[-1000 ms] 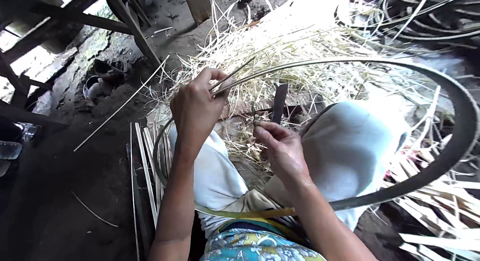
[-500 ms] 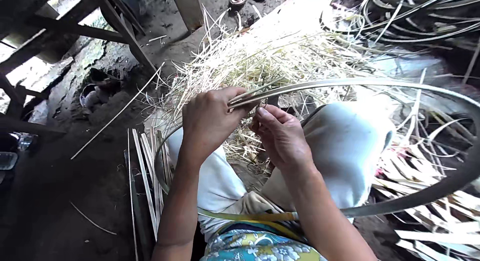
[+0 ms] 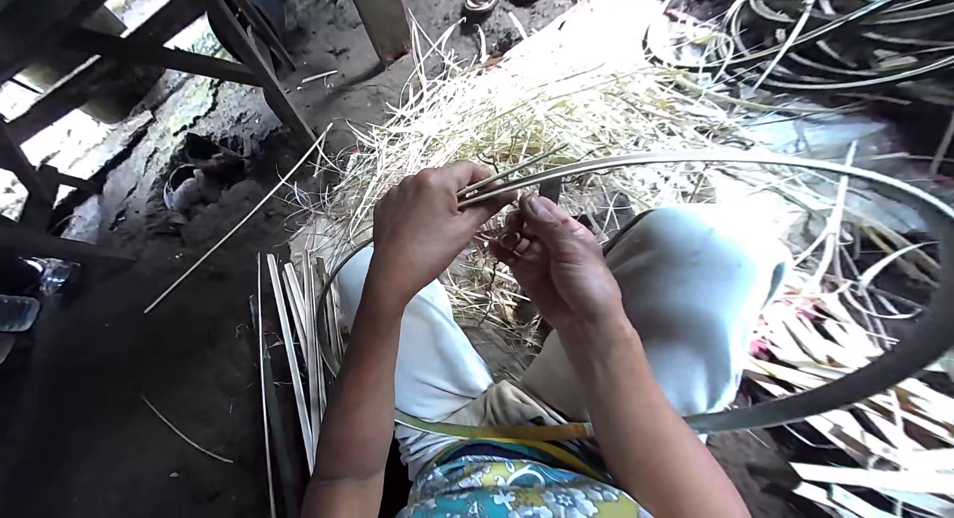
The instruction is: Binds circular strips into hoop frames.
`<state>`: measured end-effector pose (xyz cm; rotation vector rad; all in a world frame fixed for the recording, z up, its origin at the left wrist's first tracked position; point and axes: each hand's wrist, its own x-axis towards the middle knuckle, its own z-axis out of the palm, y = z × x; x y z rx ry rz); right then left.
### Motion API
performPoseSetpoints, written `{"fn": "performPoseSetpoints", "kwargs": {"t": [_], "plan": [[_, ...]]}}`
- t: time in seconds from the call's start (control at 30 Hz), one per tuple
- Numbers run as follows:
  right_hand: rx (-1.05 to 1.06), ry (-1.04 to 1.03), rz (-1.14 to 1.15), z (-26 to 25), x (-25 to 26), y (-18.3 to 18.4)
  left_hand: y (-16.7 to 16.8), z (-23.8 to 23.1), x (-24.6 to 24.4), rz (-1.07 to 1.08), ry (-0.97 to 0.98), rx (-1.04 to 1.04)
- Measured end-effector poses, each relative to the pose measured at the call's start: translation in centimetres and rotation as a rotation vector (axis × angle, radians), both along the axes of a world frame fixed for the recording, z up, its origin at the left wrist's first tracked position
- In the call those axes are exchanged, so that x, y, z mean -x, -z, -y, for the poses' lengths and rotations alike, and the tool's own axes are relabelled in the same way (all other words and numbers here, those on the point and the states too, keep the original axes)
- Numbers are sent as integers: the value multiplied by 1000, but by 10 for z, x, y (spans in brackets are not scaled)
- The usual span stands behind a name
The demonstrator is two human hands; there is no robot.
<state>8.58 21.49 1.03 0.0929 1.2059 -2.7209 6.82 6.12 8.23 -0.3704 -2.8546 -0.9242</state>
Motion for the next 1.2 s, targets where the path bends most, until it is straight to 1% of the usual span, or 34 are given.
{"fn": "performPoseSetpoints", "kwargs": {"t": [0.13,0.27,0.5,0.63,0.7,0.9,1.1,1.2], "plan": [[27,10,1,2,2,1,0,1,2,13,-15,-3],[-6,22,-33,3,4,1,1,0,2,1,-32,13],[36,94,4,3,8,-2,4,1,4,-12,-25,5],[-98,25,-145,4,5,5,4,2,3,-17,-5,-27],[-126,5,-174,5,4,6,3,2,3,-1,0,-32],[-39,27,-98,6,7,2,4,4,4,-3,-4,-25],[93,-37,-4,4,9,-2,8,7,4,-1,6,-48],[104,-53,-29,6,9,0,4,5,1,19,-57,-4]]}}
